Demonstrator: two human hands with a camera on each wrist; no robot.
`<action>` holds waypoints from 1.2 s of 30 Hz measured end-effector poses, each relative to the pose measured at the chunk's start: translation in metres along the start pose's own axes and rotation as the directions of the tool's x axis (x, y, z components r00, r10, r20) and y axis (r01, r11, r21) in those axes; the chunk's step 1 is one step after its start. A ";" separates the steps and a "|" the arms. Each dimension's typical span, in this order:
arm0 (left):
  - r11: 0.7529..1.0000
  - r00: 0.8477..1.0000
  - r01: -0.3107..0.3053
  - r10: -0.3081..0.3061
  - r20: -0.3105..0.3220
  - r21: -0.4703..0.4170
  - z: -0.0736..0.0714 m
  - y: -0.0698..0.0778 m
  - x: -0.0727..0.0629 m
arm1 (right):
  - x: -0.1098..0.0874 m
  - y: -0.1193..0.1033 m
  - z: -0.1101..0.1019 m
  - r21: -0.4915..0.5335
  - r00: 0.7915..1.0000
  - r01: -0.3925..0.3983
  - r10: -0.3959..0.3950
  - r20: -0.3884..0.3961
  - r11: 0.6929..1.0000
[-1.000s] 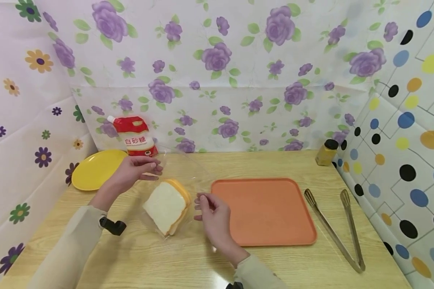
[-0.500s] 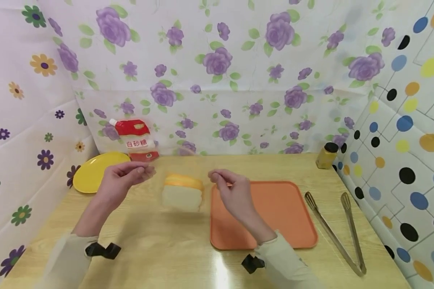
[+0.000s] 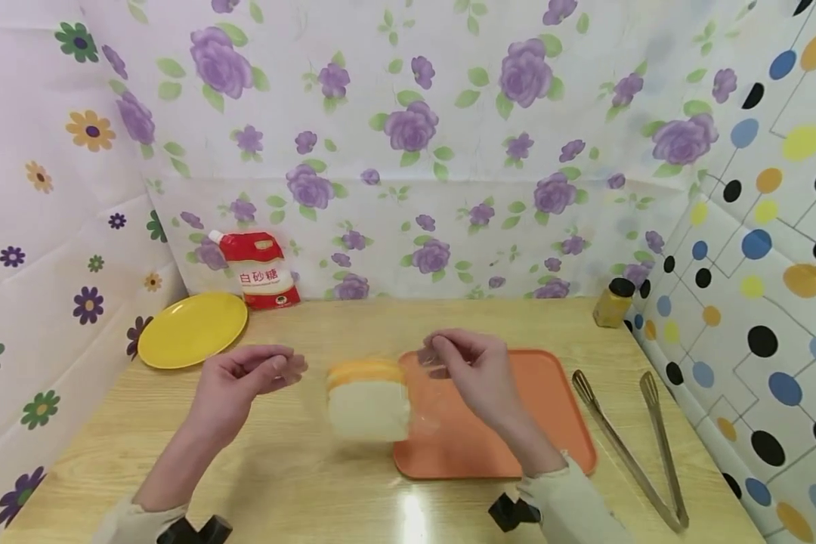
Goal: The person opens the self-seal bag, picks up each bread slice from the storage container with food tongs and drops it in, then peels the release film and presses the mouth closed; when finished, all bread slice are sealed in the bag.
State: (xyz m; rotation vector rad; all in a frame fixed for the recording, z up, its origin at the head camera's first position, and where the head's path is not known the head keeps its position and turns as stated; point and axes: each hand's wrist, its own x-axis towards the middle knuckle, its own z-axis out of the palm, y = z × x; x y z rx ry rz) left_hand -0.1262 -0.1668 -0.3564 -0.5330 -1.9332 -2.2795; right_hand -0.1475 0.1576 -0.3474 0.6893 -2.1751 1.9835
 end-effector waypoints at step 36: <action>1.000 0.999 -0.002 0.003 0.044 -0.027 0.079 -0.014 -0.061 | -0.115 -0.010 -0.042 0.154 0.957 -0.273 0.285 -0.057 0.950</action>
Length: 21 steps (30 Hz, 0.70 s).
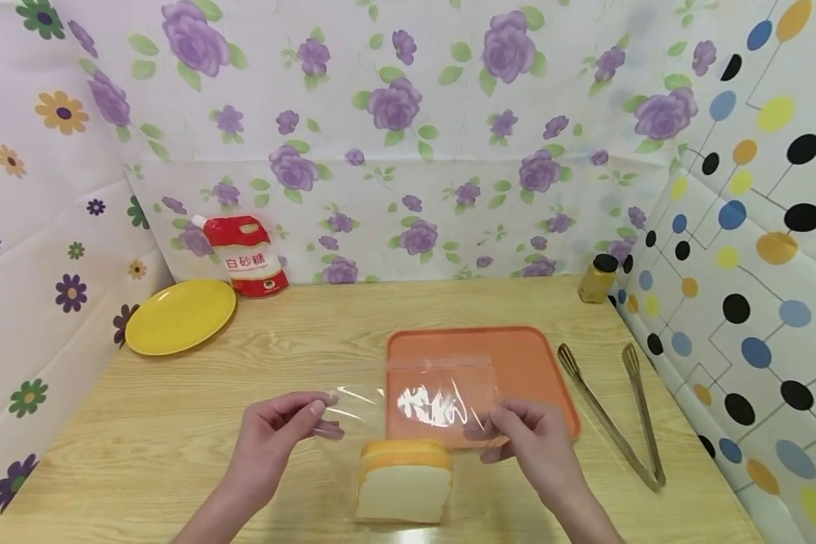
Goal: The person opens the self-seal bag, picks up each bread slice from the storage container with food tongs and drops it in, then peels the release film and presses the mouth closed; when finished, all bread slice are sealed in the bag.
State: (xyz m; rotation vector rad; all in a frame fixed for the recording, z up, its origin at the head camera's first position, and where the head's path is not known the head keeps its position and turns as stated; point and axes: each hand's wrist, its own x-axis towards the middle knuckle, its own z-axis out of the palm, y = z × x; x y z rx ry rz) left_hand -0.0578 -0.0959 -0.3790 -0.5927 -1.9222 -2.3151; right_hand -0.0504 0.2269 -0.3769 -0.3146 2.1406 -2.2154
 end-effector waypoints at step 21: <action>0.987 0.995 -0.103 0.102 0.011 0.127 0.005 -0.006 0.004 | 0.034 -0.040 0.115 -0.675 0.212 0.737 -0.960 0.182 0.034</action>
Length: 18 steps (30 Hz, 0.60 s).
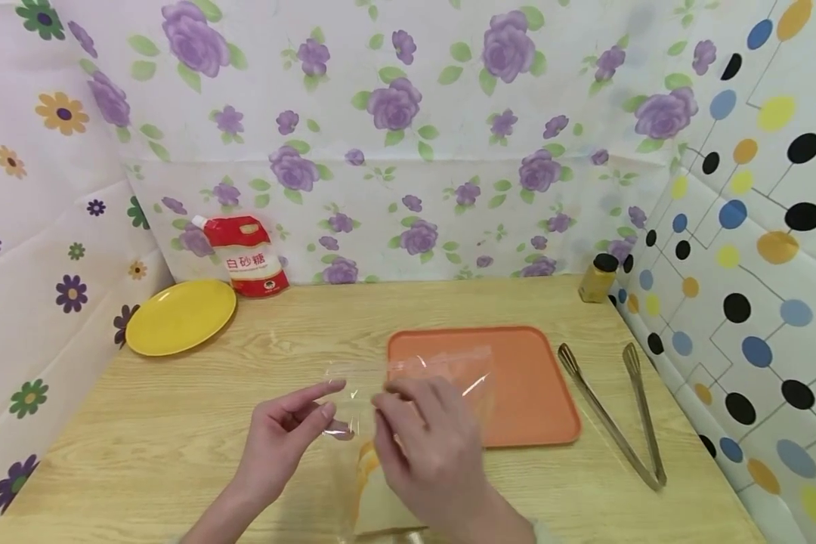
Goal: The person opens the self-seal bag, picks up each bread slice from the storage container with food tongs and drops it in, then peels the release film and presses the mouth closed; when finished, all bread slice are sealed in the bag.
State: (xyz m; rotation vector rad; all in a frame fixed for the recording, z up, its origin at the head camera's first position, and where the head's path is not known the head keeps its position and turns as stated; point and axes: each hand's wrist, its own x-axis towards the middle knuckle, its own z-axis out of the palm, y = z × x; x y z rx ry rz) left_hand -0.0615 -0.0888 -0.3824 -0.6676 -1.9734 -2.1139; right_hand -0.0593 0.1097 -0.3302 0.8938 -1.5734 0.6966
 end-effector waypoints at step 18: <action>0.956 0.953 -0.292 0.288 0.094 0.036 0.008 -0.004 0.003 | 0.003 0.010 0.022 -0.027 0.951 -0.054 0.059 0.303 0.998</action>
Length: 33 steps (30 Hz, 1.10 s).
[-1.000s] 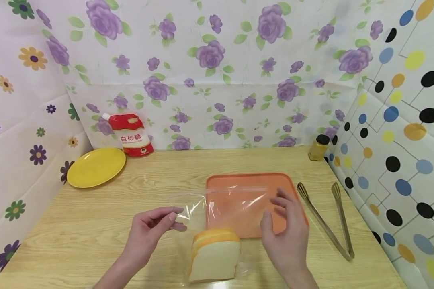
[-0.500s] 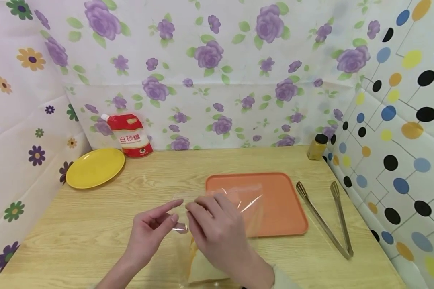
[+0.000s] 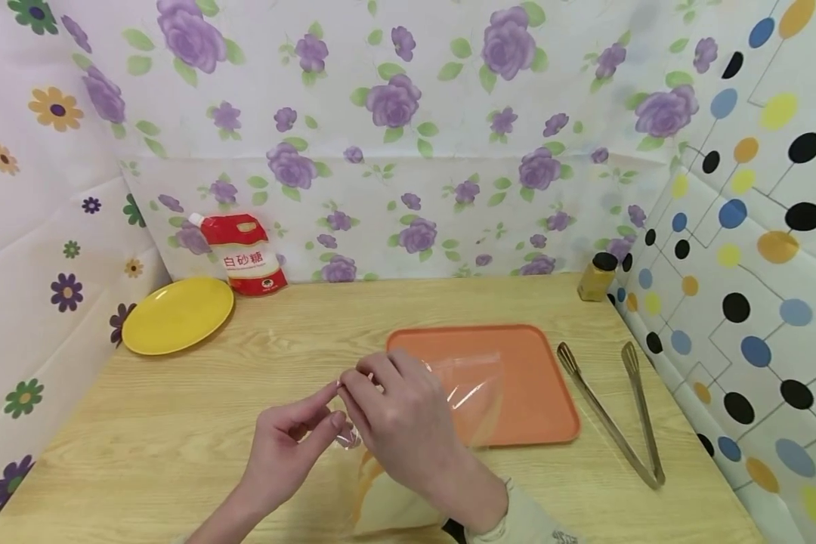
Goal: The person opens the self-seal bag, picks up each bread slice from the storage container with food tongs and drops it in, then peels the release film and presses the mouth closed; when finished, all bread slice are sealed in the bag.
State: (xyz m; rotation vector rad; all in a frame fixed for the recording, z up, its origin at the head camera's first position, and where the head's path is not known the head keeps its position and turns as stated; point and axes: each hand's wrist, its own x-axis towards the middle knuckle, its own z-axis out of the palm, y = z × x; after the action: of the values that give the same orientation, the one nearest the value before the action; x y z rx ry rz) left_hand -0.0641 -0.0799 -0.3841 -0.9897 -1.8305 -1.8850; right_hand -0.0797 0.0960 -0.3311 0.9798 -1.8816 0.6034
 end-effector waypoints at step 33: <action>0.978 0.977 -0.195 0.187 0.107 0.072 -0.001 -0.005 0.004 | -0.001 0.016 0.005 0.125 0.976 0.158 -0.135 -0.172 0.980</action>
State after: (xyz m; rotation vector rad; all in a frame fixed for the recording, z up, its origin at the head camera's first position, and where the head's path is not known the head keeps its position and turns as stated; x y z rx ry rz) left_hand -0.0711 -0.0792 -0.3849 -1.2040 -1.7802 -1.6612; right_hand -0.0951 0.1018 -0.3351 1.1139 -1.6256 0.7100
